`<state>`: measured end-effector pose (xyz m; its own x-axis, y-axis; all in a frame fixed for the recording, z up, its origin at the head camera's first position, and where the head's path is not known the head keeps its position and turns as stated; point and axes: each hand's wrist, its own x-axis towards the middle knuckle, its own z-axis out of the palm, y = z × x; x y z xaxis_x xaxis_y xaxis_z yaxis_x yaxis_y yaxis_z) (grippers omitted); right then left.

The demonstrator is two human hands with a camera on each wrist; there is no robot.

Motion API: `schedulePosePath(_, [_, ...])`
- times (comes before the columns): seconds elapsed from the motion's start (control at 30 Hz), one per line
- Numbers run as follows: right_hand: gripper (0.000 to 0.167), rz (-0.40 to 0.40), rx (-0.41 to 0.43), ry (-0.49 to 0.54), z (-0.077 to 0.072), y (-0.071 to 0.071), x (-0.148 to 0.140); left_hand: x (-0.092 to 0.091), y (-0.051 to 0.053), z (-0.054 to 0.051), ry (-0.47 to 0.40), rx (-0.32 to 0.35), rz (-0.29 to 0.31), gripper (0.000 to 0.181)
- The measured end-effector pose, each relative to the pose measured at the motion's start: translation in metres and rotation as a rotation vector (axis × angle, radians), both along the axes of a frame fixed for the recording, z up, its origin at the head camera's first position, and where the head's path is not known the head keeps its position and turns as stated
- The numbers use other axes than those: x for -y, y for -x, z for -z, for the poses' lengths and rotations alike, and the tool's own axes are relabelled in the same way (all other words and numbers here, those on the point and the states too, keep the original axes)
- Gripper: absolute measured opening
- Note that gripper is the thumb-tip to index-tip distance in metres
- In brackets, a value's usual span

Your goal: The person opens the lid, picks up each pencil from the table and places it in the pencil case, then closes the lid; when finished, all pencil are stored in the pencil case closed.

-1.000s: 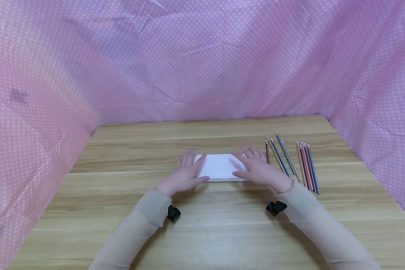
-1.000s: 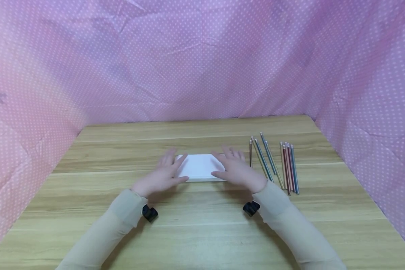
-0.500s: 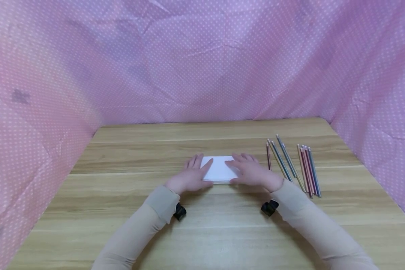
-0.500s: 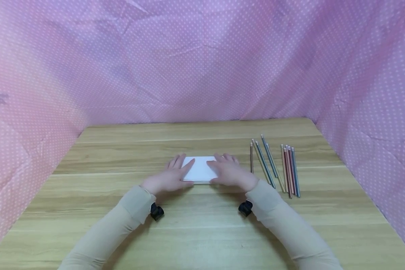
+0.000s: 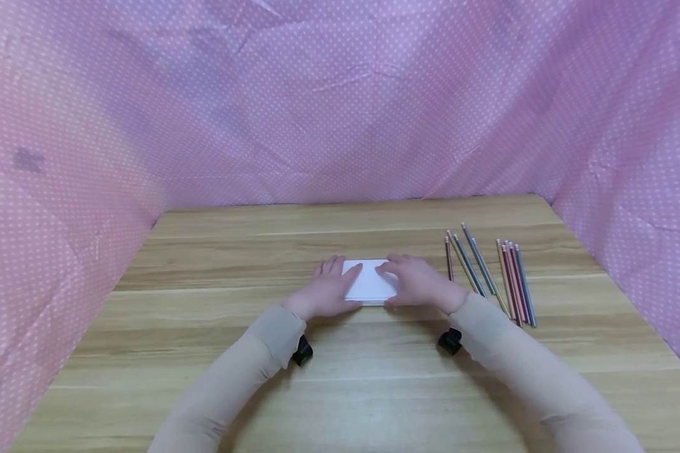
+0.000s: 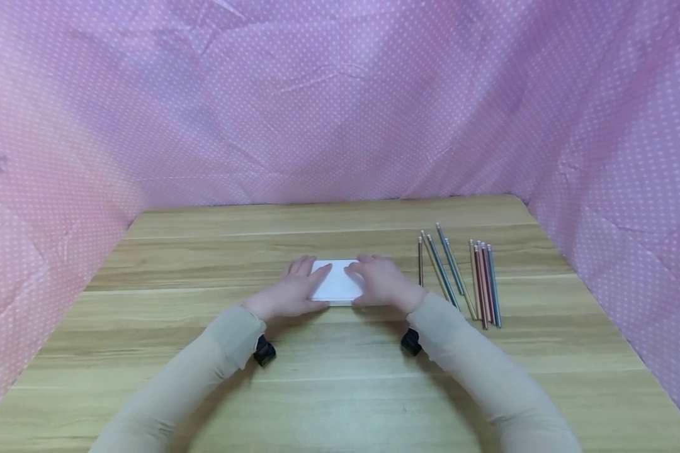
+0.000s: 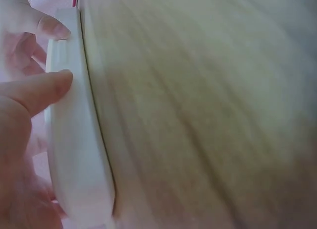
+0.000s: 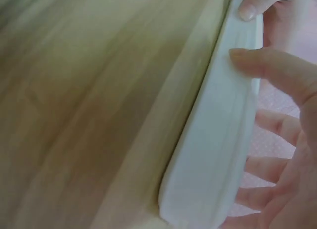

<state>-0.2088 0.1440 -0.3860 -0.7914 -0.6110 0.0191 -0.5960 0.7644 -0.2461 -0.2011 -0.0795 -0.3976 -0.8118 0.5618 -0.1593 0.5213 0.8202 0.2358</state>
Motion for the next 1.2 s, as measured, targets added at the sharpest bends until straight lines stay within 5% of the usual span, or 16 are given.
schedulePosePath(0.27, [0.073,-0.007,0.007,-0.007,-0.002,-0.001,-0.004,-0.002,0.01,0.006,-0.231,-0.081,0.019,0.088])
schedulePosePath(0.47, [0.074,-0.008,0.022,-0.018,-0.002,0.002,-0.003,0.001,0.014,0.011,-0.302,-0.131,0.004,0.095])
schedulePosePath(0.77, [0.071,-0.081,0.003,0.027,-0.004,0.01,-0.004,0.001,0.016,0.015,-0.323,-0.195,0.025,0.09])
schedulePosePath(1.2, [0.069,-0.095,0.025,-0.011,-0.01,0.017,-0.003,-0.001,0.014,0.009,-0.266,-0.161,0.006,0.088])
